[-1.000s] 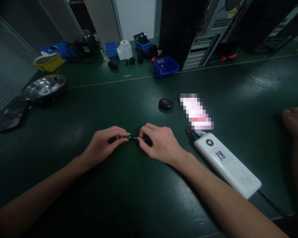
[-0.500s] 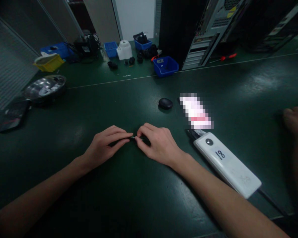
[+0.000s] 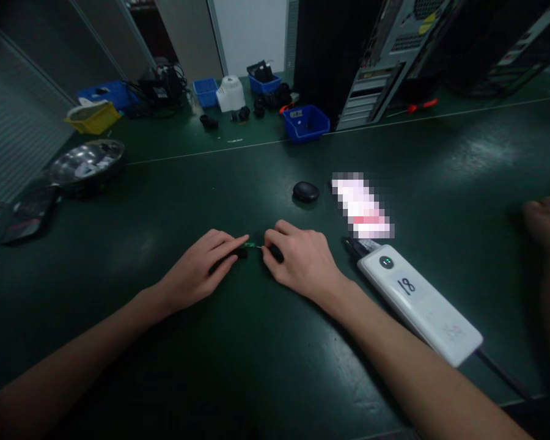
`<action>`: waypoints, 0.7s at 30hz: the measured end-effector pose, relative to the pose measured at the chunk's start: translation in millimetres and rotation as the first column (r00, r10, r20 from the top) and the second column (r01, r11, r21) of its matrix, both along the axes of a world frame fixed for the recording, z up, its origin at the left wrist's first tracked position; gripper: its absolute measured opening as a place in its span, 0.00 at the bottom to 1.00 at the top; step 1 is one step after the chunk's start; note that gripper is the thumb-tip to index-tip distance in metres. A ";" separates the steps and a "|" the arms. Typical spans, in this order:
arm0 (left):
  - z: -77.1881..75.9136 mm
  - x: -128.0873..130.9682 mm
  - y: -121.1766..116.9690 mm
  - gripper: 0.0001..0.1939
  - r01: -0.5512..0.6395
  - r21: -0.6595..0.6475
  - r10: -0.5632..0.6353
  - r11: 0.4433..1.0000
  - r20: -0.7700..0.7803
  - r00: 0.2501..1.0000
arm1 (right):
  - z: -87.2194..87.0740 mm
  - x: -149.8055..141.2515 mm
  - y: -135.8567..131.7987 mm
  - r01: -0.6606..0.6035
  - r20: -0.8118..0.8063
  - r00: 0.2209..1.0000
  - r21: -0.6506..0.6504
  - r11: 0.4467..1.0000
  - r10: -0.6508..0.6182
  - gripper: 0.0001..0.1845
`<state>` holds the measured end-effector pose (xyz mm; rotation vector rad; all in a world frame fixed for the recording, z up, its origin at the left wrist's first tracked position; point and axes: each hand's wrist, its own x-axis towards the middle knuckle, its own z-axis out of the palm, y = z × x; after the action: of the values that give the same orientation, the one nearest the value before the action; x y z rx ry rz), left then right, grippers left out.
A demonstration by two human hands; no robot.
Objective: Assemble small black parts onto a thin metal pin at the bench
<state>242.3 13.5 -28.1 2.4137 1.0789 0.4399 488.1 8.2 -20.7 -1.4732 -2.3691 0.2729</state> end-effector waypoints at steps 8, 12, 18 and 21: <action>1.4 10.1 -1.6 0.15 -0.029 0.001 0.029 1.000 0.070 0.997 | 5.2 1.7 -1.3 0.017 -0.004 1.000 -0.008 1.000 -0.017 0.10; 1.6 10.5 0.5 0.17 0.018 0.026 -0.018 1.000 0.016 1.000 | 4.8 -0.2 -2.5 -0.004 -0.015 1.000 -0.029 1.000 0.004 0.10; -0.3 -63.9 7.0 0.18 -0.259 0.055 0.258 0.964 0.029 0.966 | 4.0 -0.1 -2.2 -0.024 -0.056 0.998 -0.060 0.998 0.021 0.10; 0.7 -139.1 4.7 0.20 -0.539 0.132 0.547 0.832 -0.026 0.837 | 2.9 0.4 -1.8 -0.032 -0.075 0.997 -0.069 0.997 0.027 0.09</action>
<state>103.2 18.3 -27.5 2.1944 1.8276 0.6283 488.5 6.4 -17.7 -1.4338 -2.3456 0.4147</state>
